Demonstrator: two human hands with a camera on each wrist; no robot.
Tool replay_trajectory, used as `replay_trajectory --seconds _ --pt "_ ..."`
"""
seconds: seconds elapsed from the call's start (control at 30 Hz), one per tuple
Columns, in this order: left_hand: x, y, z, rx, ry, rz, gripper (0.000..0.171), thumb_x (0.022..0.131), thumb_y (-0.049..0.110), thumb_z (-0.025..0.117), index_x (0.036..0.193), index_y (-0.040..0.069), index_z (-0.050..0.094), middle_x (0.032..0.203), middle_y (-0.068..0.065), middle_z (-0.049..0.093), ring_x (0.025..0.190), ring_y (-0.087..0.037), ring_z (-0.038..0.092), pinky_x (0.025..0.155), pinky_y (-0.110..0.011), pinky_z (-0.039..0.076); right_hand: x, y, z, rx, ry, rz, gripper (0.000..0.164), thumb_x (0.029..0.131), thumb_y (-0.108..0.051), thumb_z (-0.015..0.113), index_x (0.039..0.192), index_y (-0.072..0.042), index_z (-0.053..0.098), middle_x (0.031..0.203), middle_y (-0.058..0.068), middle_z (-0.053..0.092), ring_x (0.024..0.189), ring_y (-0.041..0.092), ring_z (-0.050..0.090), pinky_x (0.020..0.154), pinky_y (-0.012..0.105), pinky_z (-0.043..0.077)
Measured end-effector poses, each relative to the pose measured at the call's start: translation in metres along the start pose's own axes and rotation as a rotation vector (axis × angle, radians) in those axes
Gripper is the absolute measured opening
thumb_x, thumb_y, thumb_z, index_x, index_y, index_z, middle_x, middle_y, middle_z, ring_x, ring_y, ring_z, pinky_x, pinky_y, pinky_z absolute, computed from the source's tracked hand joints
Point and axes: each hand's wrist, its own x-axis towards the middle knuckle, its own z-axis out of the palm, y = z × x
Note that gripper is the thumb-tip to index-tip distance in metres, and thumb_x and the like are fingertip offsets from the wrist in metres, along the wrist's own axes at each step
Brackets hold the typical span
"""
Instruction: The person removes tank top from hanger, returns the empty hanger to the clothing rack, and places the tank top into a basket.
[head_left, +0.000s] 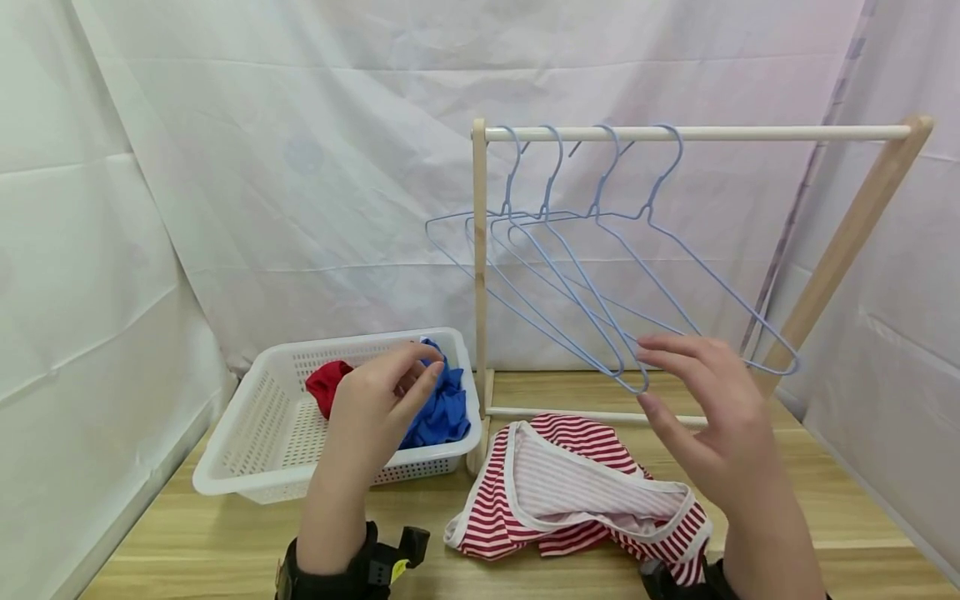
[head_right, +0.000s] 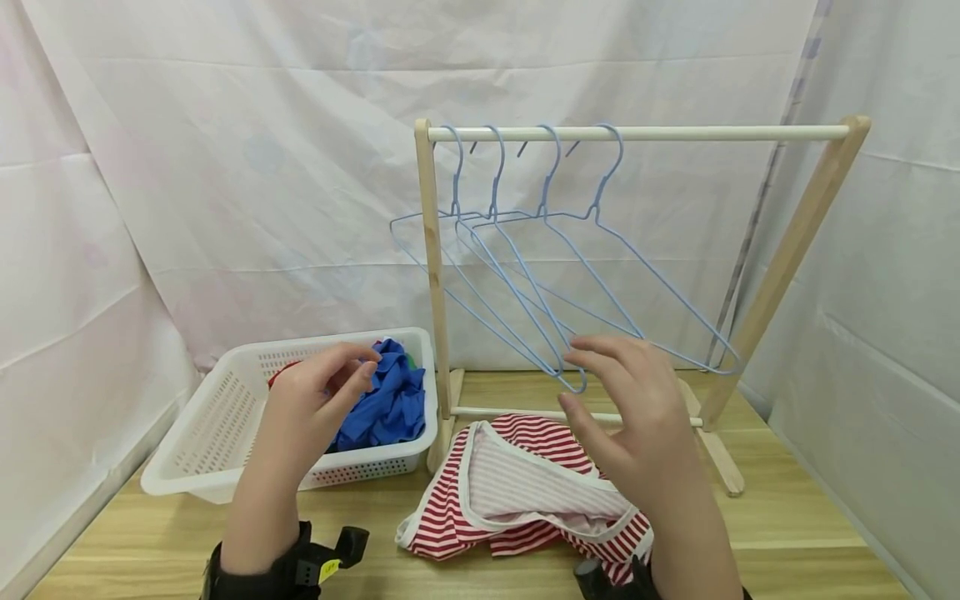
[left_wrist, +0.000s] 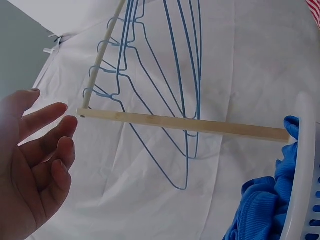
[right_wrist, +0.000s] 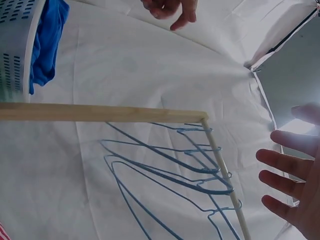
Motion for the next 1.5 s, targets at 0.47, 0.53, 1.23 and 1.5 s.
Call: replay_trajectory --seconds 0.47,0.53,1.23,1.5 --pt "0.002 0.015 -0.001 -0.010 -0.002 0.100 0.014 0.088 0.028 0.058 0.098 0.020 0.061 0.074 0.011 0.057 0.064 -0.002 0.046 0.052 -0.024 0.045 -0.005 -0.012 0.020 0.083 -0.200 -0.023 0.032 0.089 -0.030 0.053 0.109 -0.006 0.059 0.105 0.009 0.060 0.098 0.025 0.051 0.091 0.029 0.034" --pt "0.004 0.014 0.003 -0.009 -0.016 0.111 0.015 0.088 0.028 0.058 0.099 0.020 0.061 0.075 0.011 0.057 0.065 -0.002 0.047 0.054 -0.024 0.046 -0.008 -0.011 0.024 0.070 -0.255 -0.001 0.031 0.088 -0.029 0.055 0.112 -0.010 0.058 0.108 0.006 0.059 0.101 0.023 0.050 0.091 0.031 0.035" --pt "-0.014 0.005 0.050 0.038 -0.227 0.312 0.023 0.089 0.037 0.053 0.102 0.018 0.059 0.087 0.007 0.063 0.071 0.001 0.053 0.058 -0.020 0.048 -0.062 0.028 0.051 -0.068 -0.690 0.155 0.026 0.087 -0.034 0.057 0.112 -0.025 0.055 0.110 -0.008 0.055 0.106 0.010 0.046 0.087 0.041 0.044" --pt "-0.022 0.009 0.072 0.173 -0.389 0.365 0.025 0.088 0.041 0.054 0.102 0.020 0.059 0.093 0.007 0.061 0.072 -0.004 0.055 0.058 -0.022 0.049 -0.075 0.043 0.049 -0.111 -0.796 0.147 0.025 0.087 -0.040 0.056 0.107 -0.025 0.057 0.104 -0.010 0.055 0.101 0.010 0.048 0.086 0.040 0.044"
